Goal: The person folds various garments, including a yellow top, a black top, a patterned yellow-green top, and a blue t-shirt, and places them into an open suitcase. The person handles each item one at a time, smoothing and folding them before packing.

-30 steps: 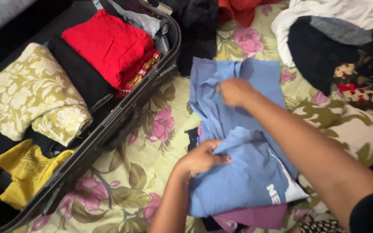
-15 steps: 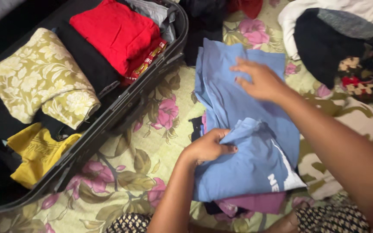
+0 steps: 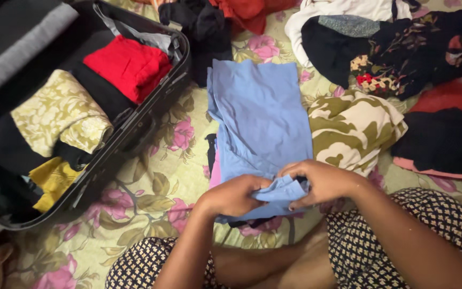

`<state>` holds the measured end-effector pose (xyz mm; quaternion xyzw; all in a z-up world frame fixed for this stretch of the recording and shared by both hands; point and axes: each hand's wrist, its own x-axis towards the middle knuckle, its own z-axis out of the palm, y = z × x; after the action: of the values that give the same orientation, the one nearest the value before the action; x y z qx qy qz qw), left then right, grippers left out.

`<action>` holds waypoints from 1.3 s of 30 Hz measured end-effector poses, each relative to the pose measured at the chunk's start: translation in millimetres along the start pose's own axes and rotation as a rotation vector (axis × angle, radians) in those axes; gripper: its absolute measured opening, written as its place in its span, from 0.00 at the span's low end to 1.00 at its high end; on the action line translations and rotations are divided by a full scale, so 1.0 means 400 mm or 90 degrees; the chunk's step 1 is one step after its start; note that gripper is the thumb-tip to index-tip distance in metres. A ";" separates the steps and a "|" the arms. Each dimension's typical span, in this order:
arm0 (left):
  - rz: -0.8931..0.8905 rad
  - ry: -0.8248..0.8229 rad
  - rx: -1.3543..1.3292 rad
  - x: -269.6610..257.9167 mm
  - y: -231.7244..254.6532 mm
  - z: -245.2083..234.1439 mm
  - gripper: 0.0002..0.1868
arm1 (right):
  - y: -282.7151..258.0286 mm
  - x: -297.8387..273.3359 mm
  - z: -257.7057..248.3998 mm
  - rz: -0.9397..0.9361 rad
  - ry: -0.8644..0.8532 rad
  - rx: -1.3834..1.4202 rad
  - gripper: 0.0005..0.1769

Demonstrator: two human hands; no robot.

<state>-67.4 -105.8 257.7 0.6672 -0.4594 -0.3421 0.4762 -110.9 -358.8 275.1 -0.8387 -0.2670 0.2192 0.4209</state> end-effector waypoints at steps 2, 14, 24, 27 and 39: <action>-0.114 -0.047 -0.135 -0.017 0.032 0.019 0.15 | -0.003 -0.023 0.015 0.210 -0.053 0.034 0.29; -0.150 -0.088 -0.175 0.182 -0.016 -0.135 0.37 | 0.192 -0.023 -0.165 0.175 0.141 0.165 0.28; -0.303 0.036 0.175 0.597 -0.029 -0.698 0.34 | 0.493 -0.023 -0.237 0.053 0.487 0.731 0.36; -0.391 0.293 0.529 0.644 -0.124 -0.702 0.37 | 0.527 0.032 -0.193 0.179 0.435 0.600 0.39; -0.227 0.272 0.564 0.332 -0.312 -0.229 0.33 | 0.386 0.073 -0.145 0.346 0.337 -0.014 0.42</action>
<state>96.0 -185.5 165.1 0.9273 -0.3320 -0.0473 0.1660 -13.8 -452.1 175.8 -0.9110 0.0808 0.0956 0.3930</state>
